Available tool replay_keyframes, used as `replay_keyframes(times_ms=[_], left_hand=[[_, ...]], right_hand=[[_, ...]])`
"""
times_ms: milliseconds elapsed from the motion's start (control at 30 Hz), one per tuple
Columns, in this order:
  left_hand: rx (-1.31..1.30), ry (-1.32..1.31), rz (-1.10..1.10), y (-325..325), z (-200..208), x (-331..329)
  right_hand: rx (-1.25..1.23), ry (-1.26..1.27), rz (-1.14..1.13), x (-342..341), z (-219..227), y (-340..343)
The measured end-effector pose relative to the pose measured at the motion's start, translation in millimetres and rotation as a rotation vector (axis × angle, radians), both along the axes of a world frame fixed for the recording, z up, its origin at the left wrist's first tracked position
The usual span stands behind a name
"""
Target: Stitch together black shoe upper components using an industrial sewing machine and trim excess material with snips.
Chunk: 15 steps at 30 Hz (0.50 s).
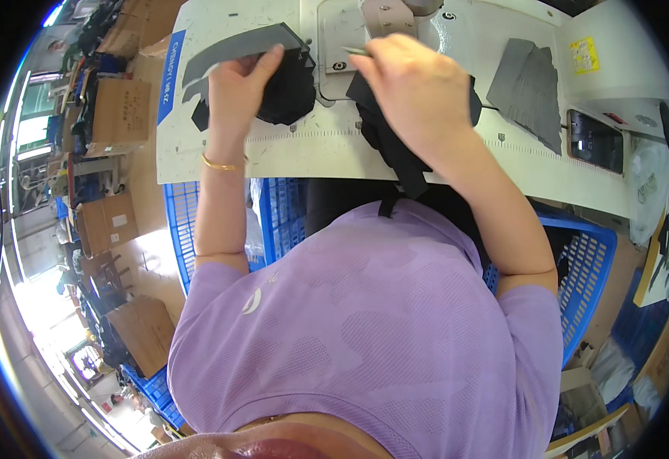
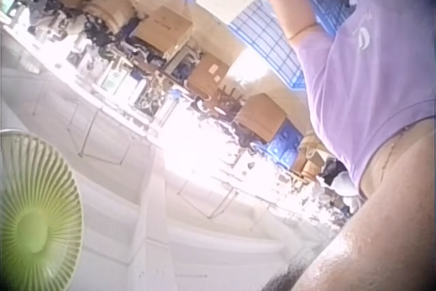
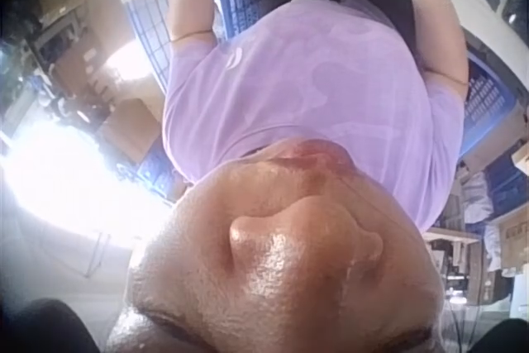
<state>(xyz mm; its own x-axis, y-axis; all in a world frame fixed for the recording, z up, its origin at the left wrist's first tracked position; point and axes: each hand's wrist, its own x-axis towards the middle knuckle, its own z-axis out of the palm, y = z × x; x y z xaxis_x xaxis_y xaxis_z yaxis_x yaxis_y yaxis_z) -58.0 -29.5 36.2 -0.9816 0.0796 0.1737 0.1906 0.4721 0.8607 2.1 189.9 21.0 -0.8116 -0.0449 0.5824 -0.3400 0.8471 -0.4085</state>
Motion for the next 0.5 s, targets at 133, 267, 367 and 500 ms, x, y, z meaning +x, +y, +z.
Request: replay_keyframes(times_ms=[133, 267, 367, 500], left_hand=[[-0.484, 0.235, 0.133, -44.1, -15.8, -5.7], [-0.397, 0.329, 0.114, -6.3, -18.8, 33.8], [-0.218, 0.331, -0.142, 47.5, -44.6, 43.5], [-0.422, 0.444, -0.123, 75.9, -80.6, 29.3]], right_hand=[[-0.313, -0.136, -0.085, 18.6, -5.2, 45.2], [-0.501, -0.455, -0.267, 38.8, -20.5, 69.4], [-0.62, -0.404, -0.134, 44.5, -38.8, 55.5], [-0.306, -0.183, 0.214, 58.4, -37.6, 36.8]])
